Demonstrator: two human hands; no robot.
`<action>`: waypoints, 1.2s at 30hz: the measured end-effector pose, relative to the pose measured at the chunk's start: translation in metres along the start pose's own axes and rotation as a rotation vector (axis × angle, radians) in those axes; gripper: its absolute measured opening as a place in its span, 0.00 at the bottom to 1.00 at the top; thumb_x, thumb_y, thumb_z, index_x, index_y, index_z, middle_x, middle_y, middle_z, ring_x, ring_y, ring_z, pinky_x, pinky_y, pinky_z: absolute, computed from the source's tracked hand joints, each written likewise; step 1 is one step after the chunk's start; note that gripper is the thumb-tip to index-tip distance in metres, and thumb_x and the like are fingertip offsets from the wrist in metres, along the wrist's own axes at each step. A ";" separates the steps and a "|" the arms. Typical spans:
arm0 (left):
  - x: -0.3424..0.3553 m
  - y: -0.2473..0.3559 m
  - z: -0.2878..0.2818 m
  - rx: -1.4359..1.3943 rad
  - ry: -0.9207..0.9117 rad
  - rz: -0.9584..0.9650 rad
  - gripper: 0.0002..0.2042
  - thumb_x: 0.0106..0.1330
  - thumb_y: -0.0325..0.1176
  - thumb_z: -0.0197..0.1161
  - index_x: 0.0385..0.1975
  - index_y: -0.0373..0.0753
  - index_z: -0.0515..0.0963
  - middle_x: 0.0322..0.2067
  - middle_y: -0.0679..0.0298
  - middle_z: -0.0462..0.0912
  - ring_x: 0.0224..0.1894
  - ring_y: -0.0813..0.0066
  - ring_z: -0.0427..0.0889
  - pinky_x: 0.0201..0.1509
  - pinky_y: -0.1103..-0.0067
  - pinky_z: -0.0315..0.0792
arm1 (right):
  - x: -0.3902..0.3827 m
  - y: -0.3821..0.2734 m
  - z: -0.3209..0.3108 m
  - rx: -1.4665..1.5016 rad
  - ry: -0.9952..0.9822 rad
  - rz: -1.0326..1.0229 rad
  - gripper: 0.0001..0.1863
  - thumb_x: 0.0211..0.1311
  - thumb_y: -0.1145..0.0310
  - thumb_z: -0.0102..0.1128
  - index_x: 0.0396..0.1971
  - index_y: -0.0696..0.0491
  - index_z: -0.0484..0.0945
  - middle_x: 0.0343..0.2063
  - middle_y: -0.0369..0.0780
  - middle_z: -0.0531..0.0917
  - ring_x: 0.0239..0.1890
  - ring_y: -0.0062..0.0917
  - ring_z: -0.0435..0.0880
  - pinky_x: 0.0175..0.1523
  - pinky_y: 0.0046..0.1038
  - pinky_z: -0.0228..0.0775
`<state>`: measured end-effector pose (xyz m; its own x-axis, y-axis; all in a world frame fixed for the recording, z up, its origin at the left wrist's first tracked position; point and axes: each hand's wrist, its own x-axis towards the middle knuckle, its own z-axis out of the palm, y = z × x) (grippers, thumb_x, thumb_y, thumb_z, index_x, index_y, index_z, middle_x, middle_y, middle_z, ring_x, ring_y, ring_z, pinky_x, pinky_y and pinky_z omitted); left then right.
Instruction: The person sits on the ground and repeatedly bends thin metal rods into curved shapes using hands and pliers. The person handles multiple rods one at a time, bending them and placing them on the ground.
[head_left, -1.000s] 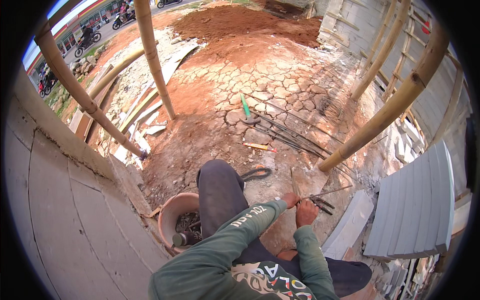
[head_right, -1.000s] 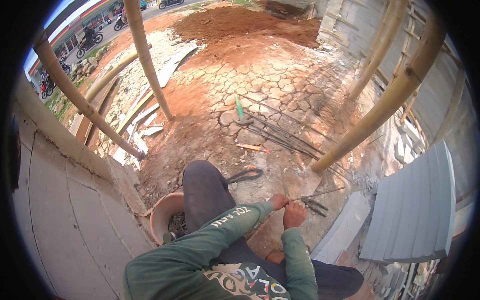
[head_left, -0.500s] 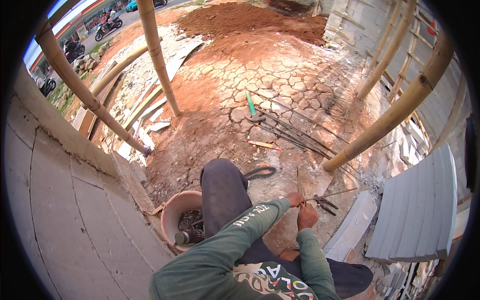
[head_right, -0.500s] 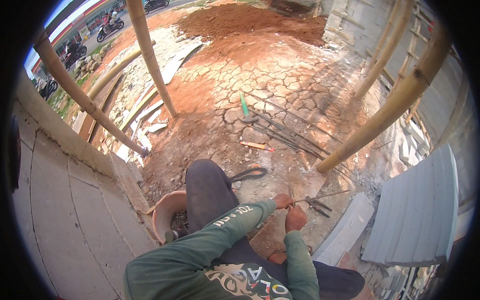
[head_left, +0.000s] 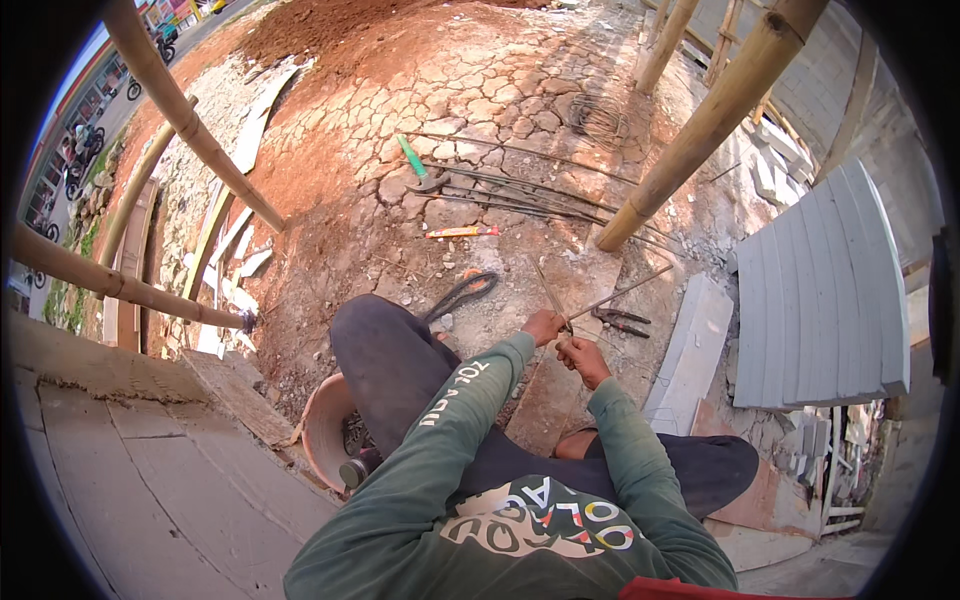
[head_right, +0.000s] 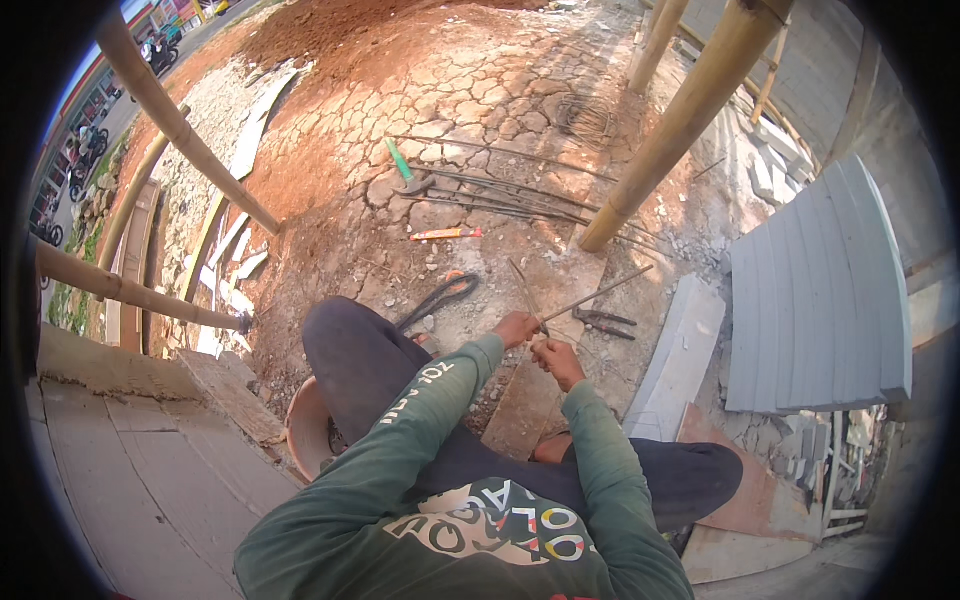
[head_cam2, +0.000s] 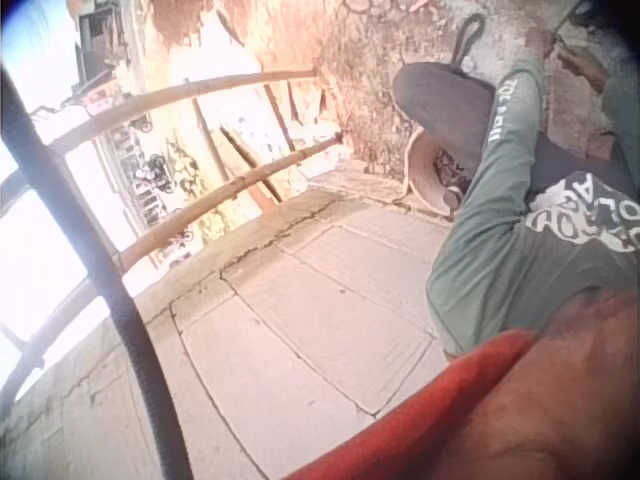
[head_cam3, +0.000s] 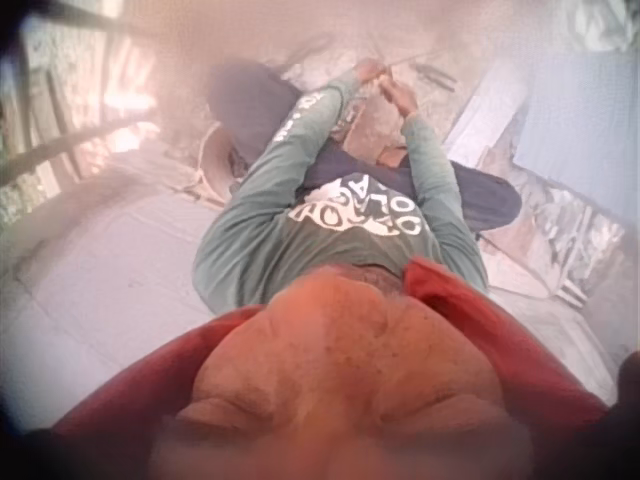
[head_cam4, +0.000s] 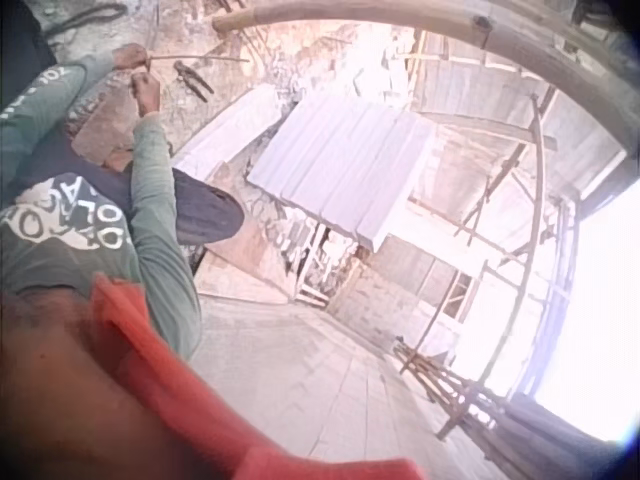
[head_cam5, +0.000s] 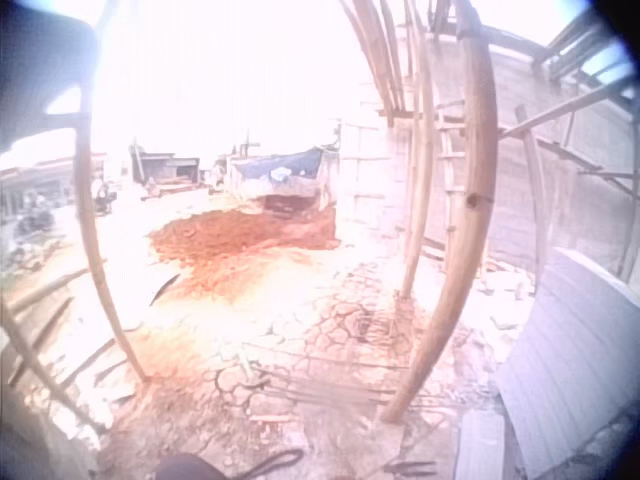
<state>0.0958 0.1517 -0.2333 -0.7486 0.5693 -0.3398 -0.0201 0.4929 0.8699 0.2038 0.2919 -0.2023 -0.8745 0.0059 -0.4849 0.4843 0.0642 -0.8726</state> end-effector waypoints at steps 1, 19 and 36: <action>-0.001 -0.002 0.001 -0.116 -0.003 -0.057 0.24 0.64 0.52 0.50 0.25 0.36 0.81 0.19 0.56 0.80 0.26 0.60 0.82 0.33 0.69 0.74 | 0.001 0.009 -0.008 -0.265 0.035 -0.021 0.13 0.59 0.61 0.62 0.29 0.57 0.79 0.23 0.37 0.82 0.28 0.24 0.80 0.34 0.26 0.71; -0.026 0.015 -0.015 -0.137 -0.019 -0.083 0.23 0.69 0.50 0.50 0.24 0.34 0.76 0.21 0.60 0.78 0.27 0.67 0.76 0.34 0.71 0.68 | 0.079 0.049 -0.144 -1.373 0.461 -0.132 0.28 0.55 0.56 0.65 0.54 0.50 0.68 0.51 0.38 0.73 0.58 0.36 0.69 0.59 0.46 0.62; -0.013 0.025 0.003 -0.142 -0.020 -0.034 0.25 0.68 0.52 0.50 0.23 0.34 0.76 0.23 0.58 0.78 0.28 0.65 0.76 0.35 0.71 0.69 | -0.071 -0.017 -0.089 -0.632 -0.028 0.290 0.19 0.48 0.63 0.65 0.32 0.59 0.69 0.27 0.50 0.81 0.31 0.46 0.82 0.39 0.40 0.73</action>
<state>0.1072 0.1583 -0.2080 -0.7328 0.5676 -0.3753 -0.1396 0.4144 0.8993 0.2553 0.3790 -0.1481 -0.7072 0.0857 -0.7018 0.5829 0.6323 -0.5103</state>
